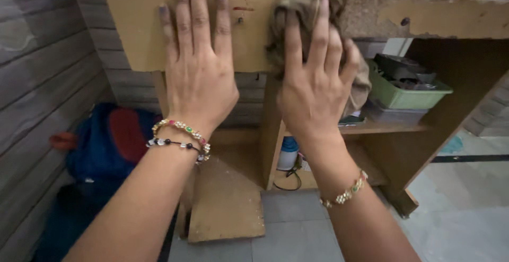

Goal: The person wipes the edges and sides of a wooden table using a cloth. They then open a drawer and wipe its interior and exterior surfaces. The person continues wiping the table's legs and lower frame.

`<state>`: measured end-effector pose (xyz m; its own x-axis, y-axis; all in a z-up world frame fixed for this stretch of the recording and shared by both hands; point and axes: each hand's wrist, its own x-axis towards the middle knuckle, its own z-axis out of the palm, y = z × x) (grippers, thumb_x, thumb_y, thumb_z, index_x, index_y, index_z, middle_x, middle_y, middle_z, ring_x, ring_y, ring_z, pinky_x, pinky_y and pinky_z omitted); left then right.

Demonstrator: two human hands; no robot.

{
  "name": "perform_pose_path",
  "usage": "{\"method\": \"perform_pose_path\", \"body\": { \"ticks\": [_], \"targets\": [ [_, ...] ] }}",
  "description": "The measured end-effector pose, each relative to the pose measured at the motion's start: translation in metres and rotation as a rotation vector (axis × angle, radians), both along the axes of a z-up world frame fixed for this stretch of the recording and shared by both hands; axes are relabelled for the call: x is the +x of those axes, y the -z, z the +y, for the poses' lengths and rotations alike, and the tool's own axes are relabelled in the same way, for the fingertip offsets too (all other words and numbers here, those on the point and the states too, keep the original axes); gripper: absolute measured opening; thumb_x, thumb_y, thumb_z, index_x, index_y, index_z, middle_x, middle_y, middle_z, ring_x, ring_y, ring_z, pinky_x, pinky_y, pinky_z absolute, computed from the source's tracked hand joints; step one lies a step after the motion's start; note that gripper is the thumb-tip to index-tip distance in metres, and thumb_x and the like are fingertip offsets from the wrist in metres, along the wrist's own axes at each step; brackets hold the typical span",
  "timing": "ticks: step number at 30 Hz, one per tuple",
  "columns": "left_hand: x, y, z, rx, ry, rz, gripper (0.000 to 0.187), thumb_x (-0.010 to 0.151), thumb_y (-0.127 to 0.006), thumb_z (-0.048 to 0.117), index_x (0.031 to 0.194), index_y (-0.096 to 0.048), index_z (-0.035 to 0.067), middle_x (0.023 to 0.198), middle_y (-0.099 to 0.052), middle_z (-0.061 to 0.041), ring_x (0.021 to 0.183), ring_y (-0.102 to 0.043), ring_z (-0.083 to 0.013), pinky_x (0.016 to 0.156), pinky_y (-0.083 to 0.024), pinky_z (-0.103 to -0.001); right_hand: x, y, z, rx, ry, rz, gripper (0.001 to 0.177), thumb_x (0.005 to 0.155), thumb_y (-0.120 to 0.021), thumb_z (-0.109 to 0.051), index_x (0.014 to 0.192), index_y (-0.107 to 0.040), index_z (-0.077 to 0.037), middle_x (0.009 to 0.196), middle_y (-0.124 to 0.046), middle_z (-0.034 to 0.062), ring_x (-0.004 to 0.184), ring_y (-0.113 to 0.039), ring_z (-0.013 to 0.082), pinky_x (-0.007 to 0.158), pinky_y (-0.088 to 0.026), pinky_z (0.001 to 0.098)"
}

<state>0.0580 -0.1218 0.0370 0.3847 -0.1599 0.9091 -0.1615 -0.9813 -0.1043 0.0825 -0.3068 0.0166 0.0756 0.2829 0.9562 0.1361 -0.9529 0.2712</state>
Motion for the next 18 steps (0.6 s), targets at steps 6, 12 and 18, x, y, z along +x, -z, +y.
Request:
{"method": "perform_pose_path", "body": {
  "ticks": [6, 12, 18],
  "targets": [
    [-0.005, 0.016, -0.013, 0.061, -0.012, 0.030, 0.076, 0.093, -0.053, 0.007, 0.164, -0.028, -0.004, 0.170, -0.011, -0.028, 0.159, -0.011, -0.0417, 0.130, -0.009, -0.058, -0.004, 0.042, -0.002, 0.091, -0.128, 0.127, 0.069, 0.090, -0.073, -0.021, 0.152, -0.049, -0.003, 0.161, -0.034, 0.0270, 0.136, -0.044, 0.0469, 0.108, -0.039, 0.0569],
    [-0.033, 0.024, 0.014, 0.195, -0.031, 0.015, 0.073, 0.094, -0.052, 0.006, 0.163, -0.032, -0.001, 0.171, -0.015, -0.020, 0.160, -0.016, -0.0337, 0.130, -0.014, -0.055, -0.019, 0.042, 0.031, 0.234, -0.200, 0.246, 0.087, 0.071, -0.072, -0.010, 0.154, -0.046, -0.001, 0.162, -0.032, 0.0280, 0.136, -0.042, 0.0475, 0.109, -0.041, 0.0580],
    [-0.055, 0.003, 0.054, 0.213, -0.116, 0.023, 0.072, 0.094, -0.052, 0.006, 0.162, -0.032, -0.003, 0.171, -0.017, -0.021, 0.159, -0.017, -0.0349, 0.129, -0.015, -0.054, -0.031, 0.048, 0.092, 0.191, -0.230, 0.213, 0.080, 0.074, -0.072, -0.008, 0.152, -0.052, -0.006, 0.162, -0.034, 0.0250, 0.135, -0.043, 0.0453, 0.109, -0.043, 0.0549]
  ]
}}
